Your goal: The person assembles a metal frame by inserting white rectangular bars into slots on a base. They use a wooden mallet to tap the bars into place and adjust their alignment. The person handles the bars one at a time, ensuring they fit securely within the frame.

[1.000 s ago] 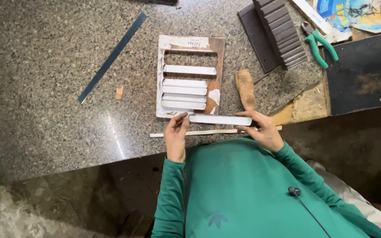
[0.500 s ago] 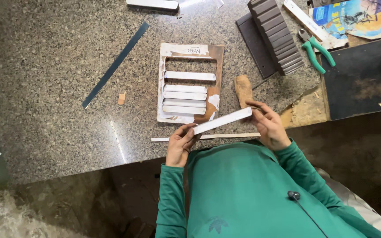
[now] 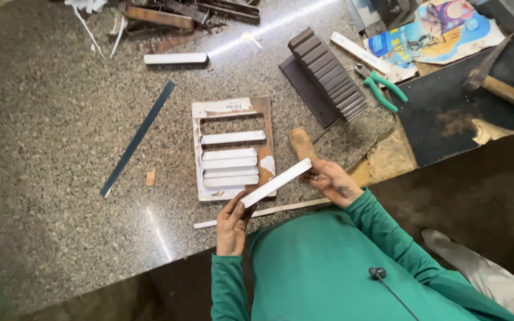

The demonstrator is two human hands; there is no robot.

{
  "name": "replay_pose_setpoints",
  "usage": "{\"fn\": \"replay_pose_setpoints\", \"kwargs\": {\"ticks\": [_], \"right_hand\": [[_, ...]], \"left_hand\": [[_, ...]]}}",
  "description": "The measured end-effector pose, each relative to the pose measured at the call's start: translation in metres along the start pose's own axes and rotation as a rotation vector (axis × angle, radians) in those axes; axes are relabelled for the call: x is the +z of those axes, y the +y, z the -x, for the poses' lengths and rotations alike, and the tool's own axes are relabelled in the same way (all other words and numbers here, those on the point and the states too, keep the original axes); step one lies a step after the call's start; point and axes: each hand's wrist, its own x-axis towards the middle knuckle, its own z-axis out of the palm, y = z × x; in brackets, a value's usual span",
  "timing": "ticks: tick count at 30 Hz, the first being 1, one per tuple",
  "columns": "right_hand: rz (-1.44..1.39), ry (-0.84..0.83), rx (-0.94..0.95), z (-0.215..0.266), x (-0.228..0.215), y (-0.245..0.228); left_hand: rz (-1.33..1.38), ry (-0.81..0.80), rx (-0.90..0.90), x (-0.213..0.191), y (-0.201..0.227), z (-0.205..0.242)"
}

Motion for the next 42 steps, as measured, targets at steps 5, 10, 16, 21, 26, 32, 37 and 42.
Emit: {"fn": "replay_pose_setpoints", "kwargs": {"ticks": [5,10,16,21,26,32,37,42], "right_hand": [[-0.139,0.052,-0.01,-0.011,-0.002,0.004],[-0.187,-0.066,-0.031,-0.023,-0.013,0.008],[-0.228,-0.056,0.001,-0.035,-0.033,0.016],[-0.22,-0.037,-0.001,-0.029,-0.043,0.02],[-0.178,0.055,-0.04,-0.018,-0.048,0.015],[-0.116,0.09,-0.015,-0.003,-0.043,0.006],[-0.046,0.182,0.012,0.013,-0.026,-0.003],[0.029,0.184,-0.013,0.017,-0.018,-0.009]], "left_hand": [[0.116,-0.065,-0.066,-0.015,-0.014,-0.016],[0.353,-0.065,-0.177,-0.04,-0.041,-0.036],[0.372,0.003,-0.202,-0.06,-0.074,-0.056],[0.407,0.09,-0.17,-0.07,-0.099,-0.065],[0.414,0.131,-0.224,-0.062,-0.124,-0.065],[0.168,0.055,-0.248,-0.029,-0.103,-0.051],[0.103,0.073,-0.268,0.002,-0.078,-0.04],[0.043,0.027,-0.185,0.02,-0.059,-0.032]]}}
